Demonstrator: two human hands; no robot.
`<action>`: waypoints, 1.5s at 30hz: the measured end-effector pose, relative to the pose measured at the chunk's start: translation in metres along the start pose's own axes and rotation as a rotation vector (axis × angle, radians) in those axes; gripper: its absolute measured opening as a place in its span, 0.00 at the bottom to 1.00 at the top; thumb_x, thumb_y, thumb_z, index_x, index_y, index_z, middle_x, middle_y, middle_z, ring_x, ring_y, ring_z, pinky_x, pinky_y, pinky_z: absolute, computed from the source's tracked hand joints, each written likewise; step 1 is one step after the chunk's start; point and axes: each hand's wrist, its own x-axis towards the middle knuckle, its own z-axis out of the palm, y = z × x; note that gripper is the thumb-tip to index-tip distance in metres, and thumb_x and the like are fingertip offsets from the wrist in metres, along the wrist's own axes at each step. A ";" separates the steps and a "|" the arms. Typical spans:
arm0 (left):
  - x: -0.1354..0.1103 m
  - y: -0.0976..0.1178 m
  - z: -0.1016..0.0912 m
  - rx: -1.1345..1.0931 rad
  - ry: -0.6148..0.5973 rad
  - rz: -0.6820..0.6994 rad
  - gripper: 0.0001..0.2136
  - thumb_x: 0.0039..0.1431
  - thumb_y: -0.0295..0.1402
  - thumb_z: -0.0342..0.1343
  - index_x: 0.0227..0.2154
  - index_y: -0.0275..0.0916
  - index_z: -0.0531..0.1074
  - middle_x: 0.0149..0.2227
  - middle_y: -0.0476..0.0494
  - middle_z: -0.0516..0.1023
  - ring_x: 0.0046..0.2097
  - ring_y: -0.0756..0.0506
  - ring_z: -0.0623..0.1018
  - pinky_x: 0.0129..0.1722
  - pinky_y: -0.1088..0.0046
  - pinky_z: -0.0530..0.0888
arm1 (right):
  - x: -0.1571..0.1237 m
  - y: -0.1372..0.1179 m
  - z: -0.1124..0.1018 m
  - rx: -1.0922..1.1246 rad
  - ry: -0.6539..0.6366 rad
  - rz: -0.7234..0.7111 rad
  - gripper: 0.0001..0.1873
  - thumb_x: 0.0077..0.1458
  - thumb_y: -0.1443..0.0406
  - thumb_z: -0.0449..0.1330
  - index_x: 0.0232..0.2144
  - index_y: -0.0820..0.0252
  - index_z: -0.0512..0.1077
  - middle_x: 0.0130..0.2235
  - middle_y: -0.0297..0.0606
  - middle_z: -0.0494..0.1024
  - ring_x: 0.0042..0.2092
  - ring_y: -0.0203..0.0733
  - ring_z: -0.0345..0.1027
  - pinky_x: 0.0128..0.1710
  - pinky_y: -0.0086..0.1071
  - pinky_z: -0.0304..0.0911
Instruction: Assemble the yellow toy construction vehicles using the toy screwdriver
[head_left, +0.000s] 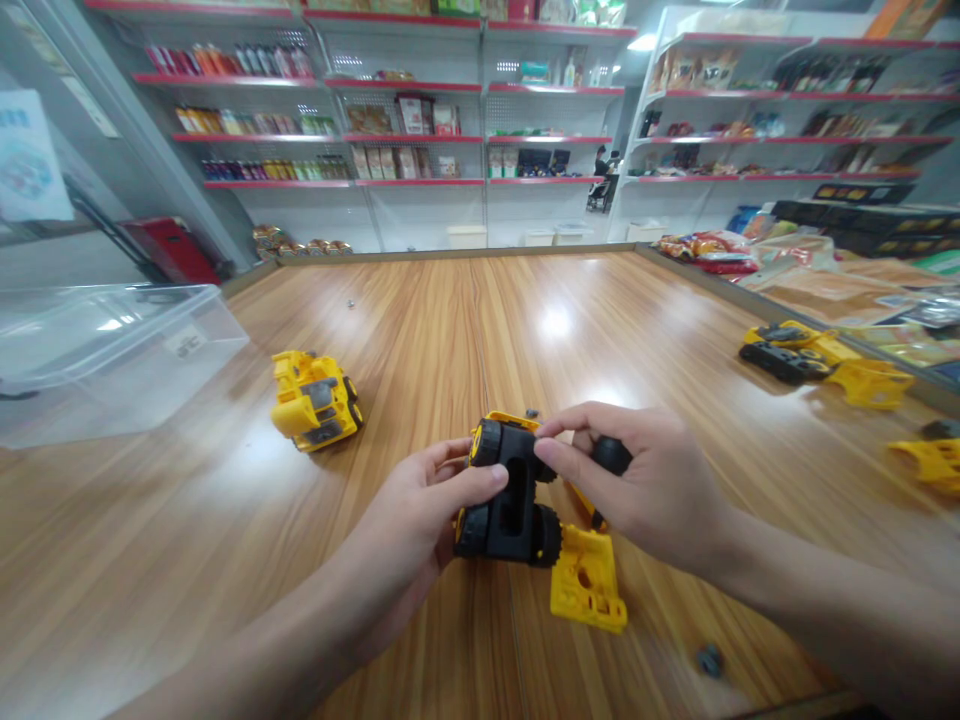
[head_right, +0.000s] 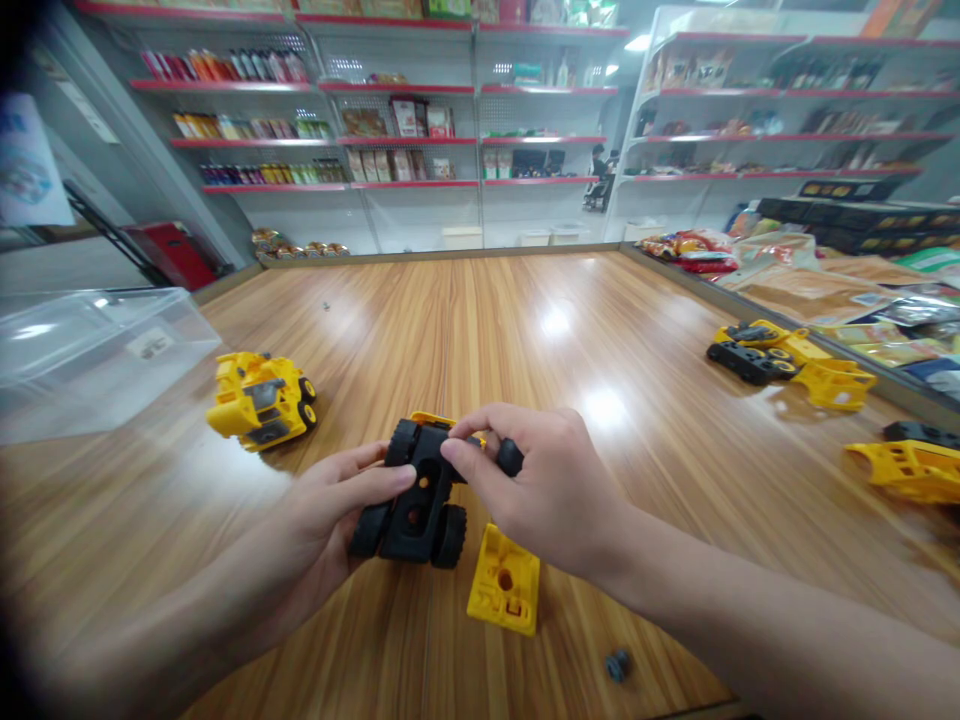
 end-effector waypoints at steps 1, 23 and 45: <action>0.000 0.001 0.000 -0.010 -0.002 -0.011 0.22 0.54 0.33 0.63 0.51 0.33 0.70 0.46 0.36 0.78 0.44 0.40 0.79 0.37 0.70 0.73 | -0.001 -0.001 0.000 0.030 -0.018 -0.026 0.06 0.59 0.64 0.61 0.35 0.60 0.76 0.21 0.26 0.67 0.22 0.29 0.60 0.24 0.25 0.57; -0.003 0.000 0.000 -0.035 -0.002 -0.050 0.22 0.52 0.35 0.64 0.49 0.34 0.72 0.45 0.35 0.80 0.43 0.41 0.79 0.36 0.71 0.73 | -0.004 -0.003 0.006 0.066 -0.137 -0.071 0.08 0.59 0.67 0.57 0.34 0.61 0.77 0.24 0.30 0.73 0.24 0.30 0.63 0.25 0.25 0.58; 0.002 -0.004 0.000 0.097 0.093 0.167 0.24 0.52 0.34 0.64 0.51 0.33 0.68 0.51 0.32 0.75 0.49 0.37 0.77 0.47 0.62 0.72 | -0.008 -0.011 0.004 -0.149 -0.392 -0.206 0.07 0.54 0.68 0.58 0.37 0.62 0.72 0.22 0.29 0.70 0.22 0.33 0.62 0.24 0.28 0.54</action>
